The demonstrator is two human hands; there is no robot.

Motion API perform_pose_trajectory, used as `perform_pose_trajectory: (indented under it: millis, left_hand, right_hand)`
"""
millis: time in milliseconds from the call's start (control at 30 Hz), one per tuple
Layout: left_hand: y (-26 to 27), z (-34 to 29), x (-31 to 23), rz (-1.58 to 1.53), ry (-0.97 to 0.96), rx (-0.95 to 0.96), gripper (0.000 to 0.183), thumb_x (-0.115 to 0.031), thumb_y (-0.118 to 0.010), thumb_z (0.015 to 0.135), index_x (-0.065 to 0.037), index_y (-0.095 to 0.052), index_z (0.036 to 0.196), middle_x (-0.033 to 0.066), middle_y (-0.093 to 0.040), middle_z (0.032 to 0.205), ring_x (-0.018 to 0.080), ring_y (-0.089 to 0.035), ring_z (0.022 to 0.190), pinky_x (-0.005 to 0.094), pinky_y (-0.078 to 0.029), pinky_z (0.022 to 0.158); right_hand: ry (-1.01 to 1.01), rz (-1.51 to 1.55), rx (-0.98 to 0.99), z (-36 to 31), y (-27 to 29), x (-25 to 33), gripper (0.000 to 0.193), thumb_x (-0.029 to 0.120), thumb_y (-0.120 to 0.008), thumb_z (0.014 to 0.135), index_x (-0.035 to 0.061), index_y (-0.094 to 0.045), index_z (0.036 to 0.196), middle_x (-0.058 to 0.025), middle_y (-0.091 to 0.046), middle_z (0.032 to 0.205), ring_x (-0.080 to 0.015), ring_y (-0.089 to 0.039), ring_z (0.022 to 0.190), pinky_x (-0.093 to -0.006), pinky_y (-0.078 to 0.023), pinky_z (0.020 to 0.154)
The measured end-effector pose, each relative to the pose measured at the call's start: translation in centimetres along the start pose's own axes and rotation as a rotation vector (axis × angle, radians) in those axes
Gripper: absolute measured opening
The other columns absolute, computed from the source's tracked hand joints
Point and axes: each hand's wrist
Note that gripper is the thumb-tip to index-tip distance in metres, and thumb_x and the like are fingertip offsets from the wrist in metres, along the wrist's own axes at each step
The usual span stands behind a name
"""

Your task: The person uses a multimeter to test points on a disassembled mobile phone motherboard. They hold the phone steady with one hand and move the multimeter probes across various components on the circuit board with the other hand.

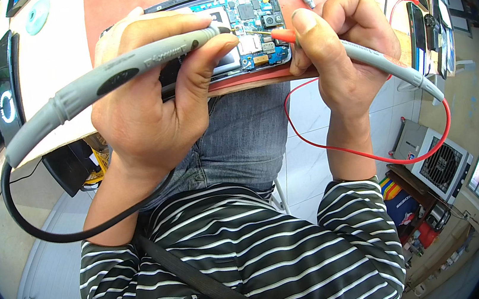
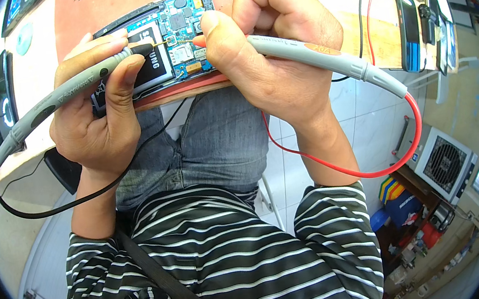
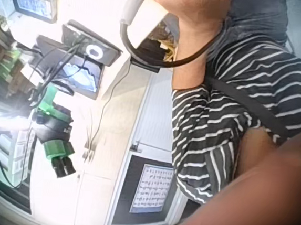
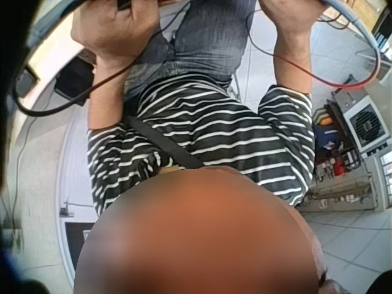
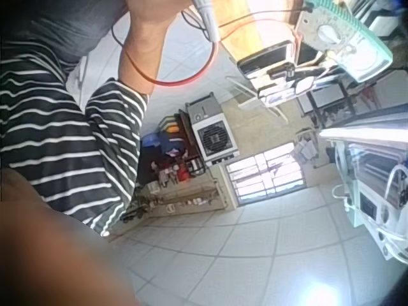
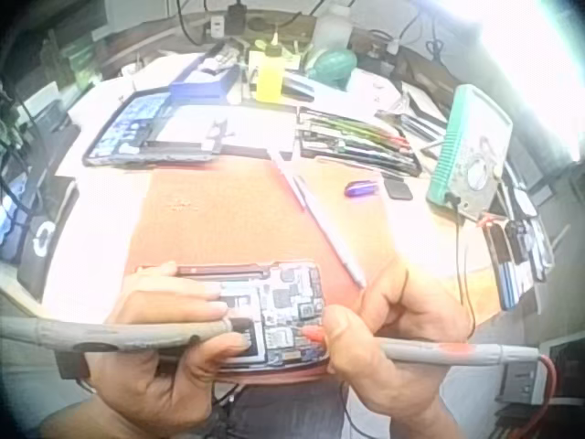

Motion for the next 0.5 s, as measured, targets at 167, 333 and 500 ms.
perform_pose_trajectory:
  millis: [167, 333, 500]
  left_hand:
    - [0.02, 0.12, 0.27, 0.027, -0.055, -0.009, 0.022, -0.008, -0.073, 0.087, 0.007, -0.068, 0.102, 0.0122, -0.069, 0.102, 0.0213, -0.069, 0.092, 0.0337, -0.052, 0.091]
    - [-0.11, 0.16, 0.51, 0.009, -0.08, -0.019, 0.022, -0.008, -0.073, 0.087, 0.007, -0.068, 0.102, 0.0124, -0.069, 0.101, 0.0209, -0.069, 0.092, 0.0333, -0.052, 0.09]
    - [-0.06, 0.01, 0.38, 0.005, -0.063, -0.014, 0.022, -0.007, -0.072, 0.087, 0.008, -0.068, 0.102, 0.0125, -0.069, 0.101, 0.0178, -0.068, 0.09, 0.0272, -0.054, 0.081]
  right_hand:
    - [-0.015, -0.012, 0.005, 0.0, 0.05, 0.11, 0.027, 0.007, -0.066, 0.09, 0.0063, -0.044, 0.074, -0.0041, -0.055, 0.056, -0.005, -0.049, 0.045, -0.0223, -0.052, 0.05]
    - [-0.022, -0.026, 0.004, 0.0, 0.04, 0.27, 0.027, 0.006, -0.066, 0.09, 0.0062, -0.044, 0.074, -0.0041, -0.055, 0.056, -0.005, -0.049, 0.045, -0.0213, -0.05, 0.048]
    - [-0.014, -0.001, -0.003, 0.04, 0.01, 0.25, 0.026, 0.004, -0.065, 0.09, 0.0062, -0.044, 0.074, -0.0037, -0.055, 0.056, -0.0048, -0.048, 0.044, -0.0194, -0.045, 0.045]
Point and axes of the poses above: each hand's wrist, its own z-axis towards the middle knuckle, its own y-axis out of the back of the hand, x = y × z
